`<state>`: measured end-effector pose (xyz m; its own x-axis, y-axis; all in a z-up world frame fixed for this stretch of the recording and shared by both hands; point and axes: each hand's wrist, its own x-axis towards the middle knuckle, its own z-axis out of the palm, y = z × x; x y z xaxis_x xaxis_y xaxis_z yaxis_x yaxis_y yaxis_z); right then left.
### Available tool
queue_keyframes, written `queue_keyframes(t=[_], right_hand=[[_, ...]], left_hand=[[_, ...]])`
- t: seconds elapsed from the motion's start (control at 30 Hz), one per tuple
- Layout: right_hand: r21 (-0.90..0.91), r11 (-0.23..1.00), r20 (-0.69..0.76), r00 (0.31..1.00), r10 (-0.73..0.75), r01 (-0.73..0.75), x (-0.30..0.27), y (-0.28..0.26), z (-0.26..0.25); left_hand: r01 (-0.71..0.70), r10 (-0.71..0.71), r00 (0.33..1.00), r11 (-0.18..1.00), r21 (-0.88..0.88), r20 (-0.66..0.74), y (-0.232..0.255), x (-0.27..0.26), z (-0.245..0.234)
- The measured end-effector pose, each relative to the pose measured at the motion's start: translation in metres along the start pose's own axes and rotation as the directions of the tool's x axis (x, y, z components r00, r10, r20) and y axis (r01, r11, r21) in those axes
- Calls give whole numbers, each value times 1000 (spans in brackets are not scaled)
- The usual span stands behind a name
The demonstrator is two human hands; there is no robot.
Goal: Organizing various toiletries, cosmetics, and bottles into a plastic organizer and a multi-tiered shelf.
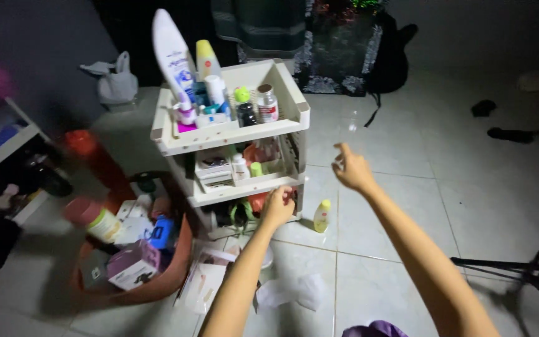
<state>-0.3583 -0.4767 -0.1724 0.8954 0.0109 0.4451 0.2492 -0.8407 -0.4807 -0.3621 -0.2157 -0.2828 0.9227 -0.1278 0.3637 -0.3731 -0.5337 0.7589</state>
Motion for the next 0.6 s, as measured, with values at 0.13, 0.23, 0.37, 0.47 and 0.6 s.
queue_keyframes(t=[0.13,0.23,0.37,0.47,0.6], right_hand=[[1,998,43,997,60,-60,-15,37,36],[15,984,101,979,176,-178,-27,55,64],[-20,964,189,945,266,-267,-38,93,103],[-55,946,255,912,322,-319,-47,113,124],[-67,923,355,856,377,-378,-57,140,152]], left_hand=[[-41,42,998,999,-35,42,-11,-3,31],[-8,15,995,998,-63,100,-29,-6,56],[17,-10,990,999,-47,140,-58,-1,87],[57,-49,984,998,-41,174,-81,4,113],[63,-53,980,997,-47,190,-89,14,135]])
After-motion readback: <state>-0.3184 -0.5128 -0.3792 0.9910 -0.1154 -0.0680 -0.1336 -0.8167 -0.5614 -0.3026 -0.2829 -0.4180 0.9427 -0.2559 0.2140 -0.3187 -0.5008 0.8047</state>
